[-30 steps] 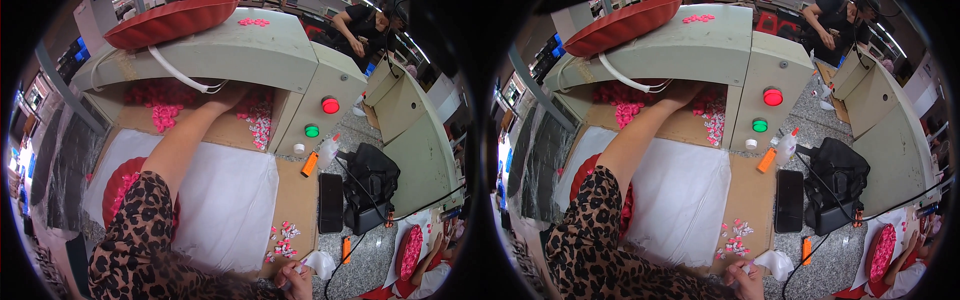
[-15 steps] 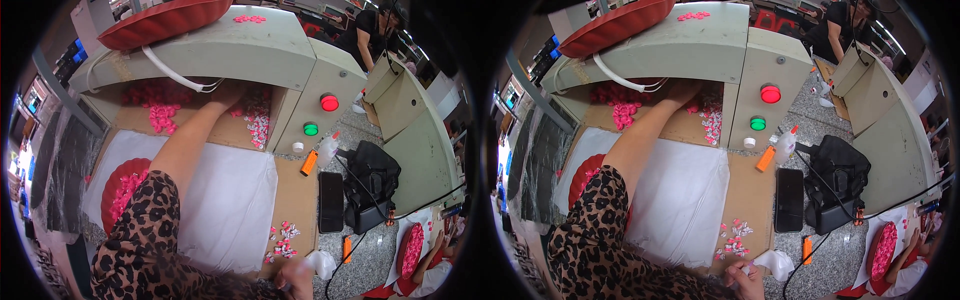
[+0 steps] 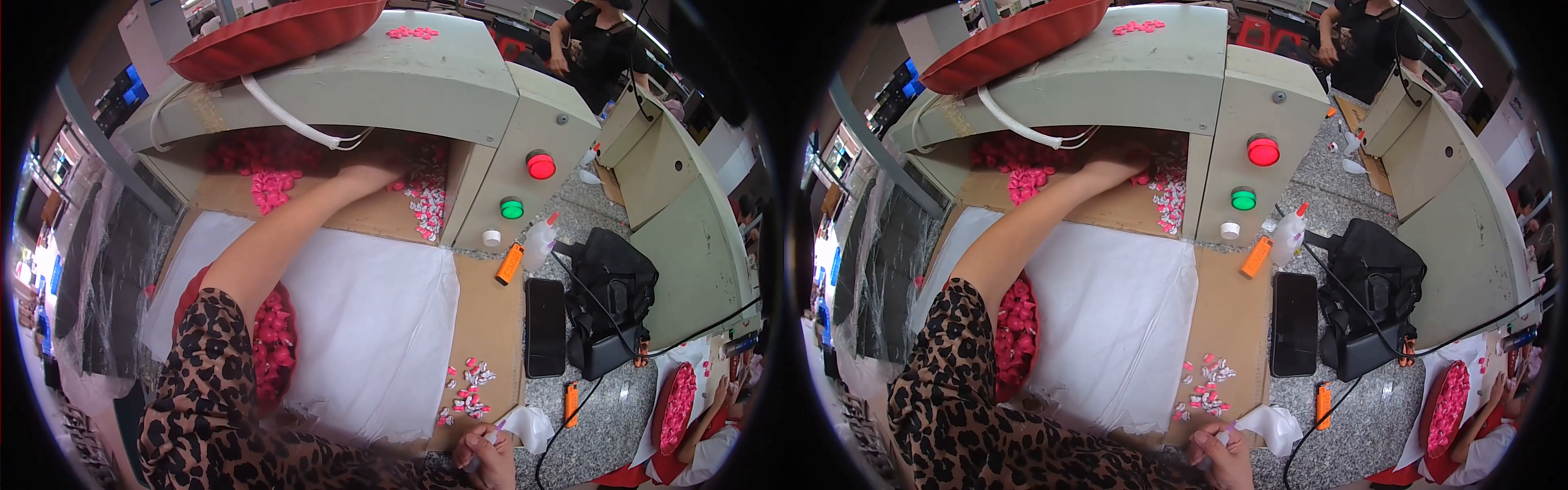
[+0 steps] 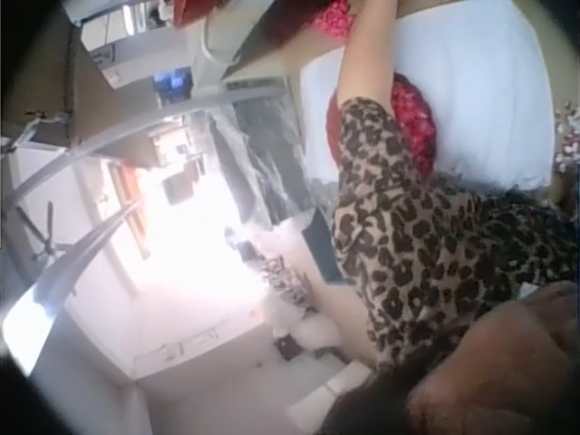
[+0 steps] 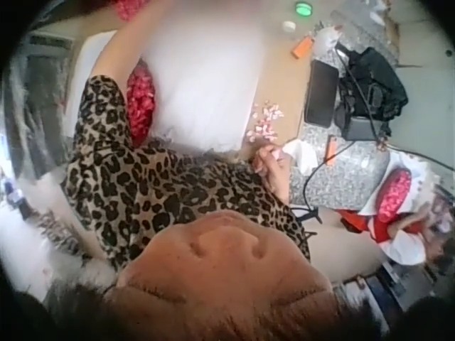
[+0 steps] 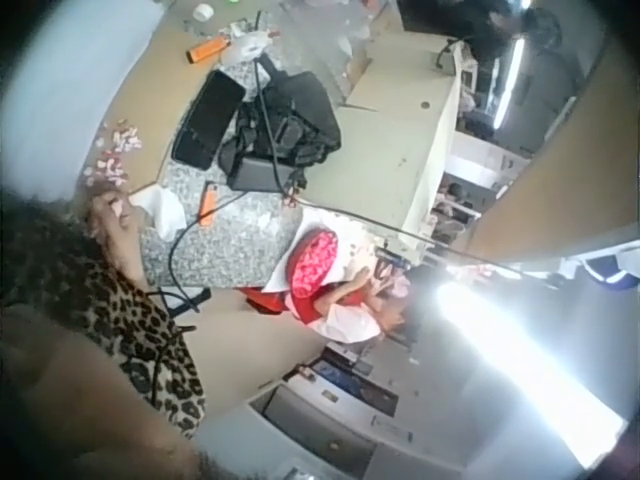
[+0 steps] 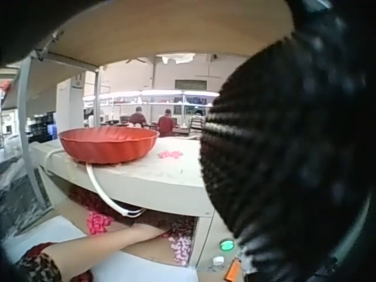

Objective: The person glues small pink plastic parts together using a glue bottle at a factory workbench.

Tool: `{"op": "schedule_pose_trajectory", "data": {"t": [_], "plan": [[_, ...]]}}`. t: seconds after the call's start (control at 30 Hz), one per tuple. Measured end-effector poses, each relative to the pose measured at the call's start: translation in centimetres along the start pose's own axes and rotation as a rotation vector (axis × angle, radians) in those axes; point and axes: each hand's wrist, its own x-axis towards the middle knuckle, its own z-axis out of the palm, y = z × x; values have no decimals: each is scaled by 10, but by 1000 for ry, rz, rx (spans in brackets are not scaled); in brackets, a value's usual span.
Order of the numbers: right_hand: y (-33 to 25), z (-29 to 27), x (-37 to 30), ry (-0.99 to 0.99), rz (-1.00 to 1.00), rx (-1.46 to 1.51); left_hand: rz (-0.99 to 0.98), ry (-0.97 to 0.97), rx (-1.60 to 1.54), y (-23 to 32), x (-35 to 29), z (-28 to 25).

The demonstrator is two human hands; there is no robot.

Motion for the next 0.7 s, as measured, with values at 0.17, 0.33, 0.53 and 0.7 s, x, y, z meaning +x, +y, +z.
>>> {"op": "schedule_pose_trajectory", "data": {"t": [0.17,0.33,0.53,0.7], "plan": [[-2,1,-2,-13,-16,-36,-32,91,651,19,0,24],[3,0,-6,-43,-51,14,-223,-66,319,15,5,16],[13,-9,-4,-86,-41,232,-560,-89,-228,6,-4,7],[7,-5,-5,-64,-72,253,-339,-157,-297,56,-66,-17]]}}
